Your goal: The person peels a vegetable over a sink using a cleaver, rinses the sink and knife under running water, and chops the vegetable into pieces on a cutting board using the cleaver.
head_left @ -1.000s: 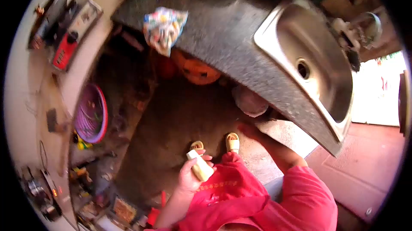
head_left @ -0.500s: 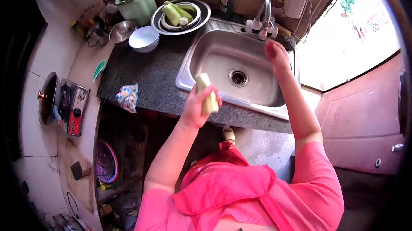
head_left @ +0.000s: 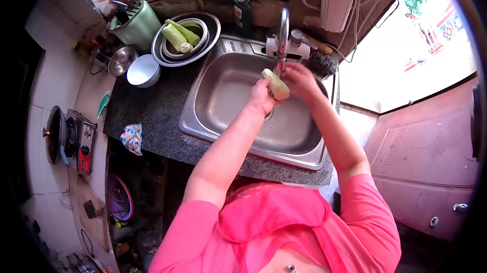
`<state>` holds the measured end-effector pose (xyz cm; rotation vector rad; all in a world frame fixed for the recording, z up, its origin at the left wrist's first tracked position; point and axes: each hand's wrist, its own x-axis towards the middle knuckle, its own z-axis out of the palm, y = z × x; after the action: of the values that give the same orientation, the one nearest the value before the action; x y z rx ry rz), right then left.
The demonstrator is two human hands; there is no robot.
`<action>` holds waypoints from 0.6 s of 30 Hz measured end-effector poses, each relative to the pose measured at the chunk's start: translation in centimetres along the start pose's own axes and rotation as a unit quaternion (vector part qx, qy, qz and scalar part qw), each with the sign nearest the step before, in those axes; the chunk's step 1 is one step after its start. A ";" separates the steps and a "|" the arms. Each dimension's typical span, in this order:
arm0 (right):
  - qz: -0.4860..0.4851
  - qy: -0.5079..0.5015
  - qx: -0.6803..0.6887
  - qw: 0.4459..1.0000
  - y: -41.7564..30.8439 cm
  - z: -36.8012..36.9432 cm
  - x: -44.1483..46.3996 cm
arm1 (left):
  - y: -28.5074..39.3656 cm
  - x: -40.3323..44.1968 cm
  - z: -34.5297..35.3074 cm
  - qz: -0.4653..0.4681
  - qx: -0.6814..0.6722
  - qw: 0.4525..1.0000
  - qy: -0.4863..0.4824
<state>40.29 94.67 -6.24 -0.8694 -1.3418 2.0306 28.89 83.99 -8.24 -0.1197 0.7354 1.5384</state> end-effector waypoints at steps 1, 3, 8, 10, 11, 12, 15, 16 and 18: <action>-0.012 -0.021 -0.066 0.998 0.4 1.2 -1.5 | -0.4 0.9 -0.8 0.000 0.029 1.000 0.000; 0.021 -0.052 -0.051 0.997 1.8 2.4 -3.5 | -0.8 1.6 -1.4 -0.016 0.054 0.998 0.015; -0.104 -0.086 -0.231 0.963 -2.5 1.5 -4.9 | 0.0 0.7 -3.5 -0.062 -0.018 0.998 0.009; -0.227 0.006 -0.368 0.902 -5.6 -0.5 -3.0 | 0.5 -0.1 -3.8 -0.082 -0.051 0.995 0.035; -0.267 0.052 -0.446 0.853 -7.0 -1.8 -1.4 | 0.4 -0.3 -3.9 -0.058 -0.005 0.997 0.041; -0.286 0.145 -0.562 0.763 -7.4 -2.8 -0.1 | 0.1 -0.3 -3.7 -0.031 0.041 0.998 0.048; -0.099 0.185 -0.672 0.710 -7.6 -2.3 1.2 | 0.6 -3.3 -2.8 0.007 0.190 0.979 0.074; -0.113 0.166 -0.685 0.701 -7.3 -1.0 0.2 | 0.8 -4.7 -2.4 0.019 0.267 0.959 0.090; -0.121 0.114 -0.645 0.746 -6.6 0.7 -2.0 | 0.9 -5.5 -4.2 0.053 0.364 0.927 0.078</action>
<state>41.62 95.08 0.57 -1.2792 -2.4992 0.4945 27.30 77.24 -8.42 0.3620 1.4148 1.2748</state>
